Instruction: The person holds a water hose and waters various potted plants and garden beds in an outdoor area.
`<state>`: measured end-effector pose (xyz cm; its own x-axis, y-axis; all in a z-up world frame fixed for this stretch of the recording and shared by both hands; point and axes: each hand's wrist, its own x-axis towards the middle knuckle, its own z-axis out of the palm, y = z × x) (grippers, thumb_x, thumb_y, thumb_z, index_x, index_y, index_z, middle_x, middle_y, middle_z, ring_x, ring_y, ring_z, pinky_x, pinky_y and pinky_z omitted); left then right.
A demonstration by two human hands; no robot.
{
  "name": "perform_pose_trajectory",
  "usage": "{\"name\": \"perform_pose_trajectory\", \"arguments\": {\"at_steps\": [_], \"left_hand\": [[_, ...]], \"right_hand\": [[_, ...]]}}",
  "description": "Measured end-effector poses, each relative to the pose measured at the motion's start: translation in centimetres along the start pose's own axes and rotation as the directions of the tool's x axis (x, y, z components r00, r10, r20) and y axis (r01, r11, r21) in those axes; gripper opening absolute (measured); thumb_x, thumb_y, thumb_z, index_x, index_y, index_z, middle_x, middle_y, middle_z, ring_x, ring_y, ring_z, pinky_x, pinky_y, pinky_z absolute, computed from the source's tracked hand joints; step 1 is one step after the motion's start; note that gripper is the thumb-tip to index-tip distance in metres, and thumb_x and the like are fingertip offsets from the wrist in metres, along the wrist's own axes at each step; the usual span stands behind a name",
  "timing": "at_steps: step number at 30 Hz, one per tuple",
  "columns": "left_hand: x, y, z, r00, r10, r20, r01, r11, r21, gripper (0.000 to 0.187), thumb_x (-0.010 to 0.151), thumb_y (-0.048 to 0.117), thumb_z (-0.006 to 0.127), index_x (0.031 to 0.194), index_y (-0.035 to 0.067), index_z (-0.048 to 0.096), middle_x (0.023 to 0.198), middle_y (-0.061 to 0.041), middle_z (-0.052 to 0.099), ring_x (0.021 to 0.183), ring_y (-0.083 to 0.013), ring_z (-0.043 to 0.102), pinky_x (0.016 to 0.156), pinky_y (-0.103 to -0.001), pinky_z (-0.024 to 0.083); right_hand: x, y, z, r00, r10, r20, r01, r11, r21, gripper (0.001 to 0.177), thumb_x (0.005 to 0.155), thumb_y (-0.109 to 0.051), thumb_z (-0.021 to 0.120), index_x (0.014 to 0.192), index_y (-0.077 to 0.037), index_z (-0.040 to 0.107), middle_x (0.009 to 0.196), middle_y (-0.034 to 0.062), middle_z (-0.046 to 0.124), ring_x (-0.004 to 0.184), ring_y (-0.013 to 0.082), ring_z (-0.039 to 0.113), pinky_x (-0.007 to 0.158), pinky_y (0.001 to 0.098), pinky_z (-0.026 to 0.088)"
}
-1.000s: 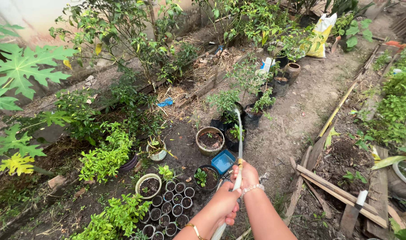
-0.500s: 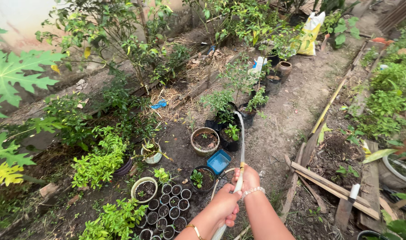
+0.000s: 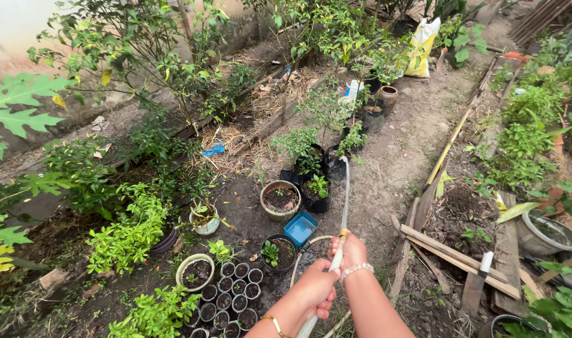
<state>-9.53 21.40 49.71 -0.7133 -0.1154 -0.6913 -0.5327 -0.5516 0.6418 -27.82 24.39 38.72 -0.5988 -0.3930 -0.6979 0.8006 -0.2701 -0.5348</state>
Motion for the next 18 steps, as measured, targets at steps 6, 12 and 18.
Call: {"name": "perform_pose_trajectory", "arguments": {"at_steps": [6,12,18], "left_hand": [[0.1,-0.2,0.0,1.0,-0.004,0.007,0.004,1.0,-0.013,0.019,0.106,0.026,0.05,0.123,0.019,0.047,0.063,-0.002,0.044,0.04,-0.0093,0.031,0.037,-0.029,0.025],[0.0,-0.3,-0.1,0.999,0.026,0.018,-0.026,0.999,-0.035,0.019,0.106,0.025,0.049,0.123,0.016,0.046,0.063,-0.002,0.043,0.04,-0.0091,0.031,0.037,-0.029,0.024],[-0.2,-0.1,-0.1,1.0,0.014,0.01,-0.014,0.999,-0.03,0.02,0.106,0.026,0.049,0.123,0.017,0.046,0.063,-0.002,0.043,0.04,-0.0091,0.031,0.037,-0.029,0.023]], "right_hand": [[0.1,0.3,-0.3,0.999,-0.039,0.009,0.04,0.998,-0.047,0.021,0.108,-0.03,0.039,0.102,-0.011,0.046,0.062,0.0044,0.049,0.045,0.0131,0.041,0.038,0.0278,0.034],[-0.4,0.3,0.3,0.999,-0.04,-0.005,0.039,0.997,-0.068,0.023,0.109,-0.029,0.041,0.102,-0.008,0.046,0.062,0.0039,0.05,0.045,0.0126,0.042,0.038,0.0273,0.035],[-0.9,0.1,0.8,1.0,-0.023,0.0,0.022,0.998,-0.059,0.021,0.109,-0.031,0.035,0.106,-0.012,0.045,0.062,0.0035,0.048,0.045,0.0126,0.039,0.039,0.0269,0.034]]}}
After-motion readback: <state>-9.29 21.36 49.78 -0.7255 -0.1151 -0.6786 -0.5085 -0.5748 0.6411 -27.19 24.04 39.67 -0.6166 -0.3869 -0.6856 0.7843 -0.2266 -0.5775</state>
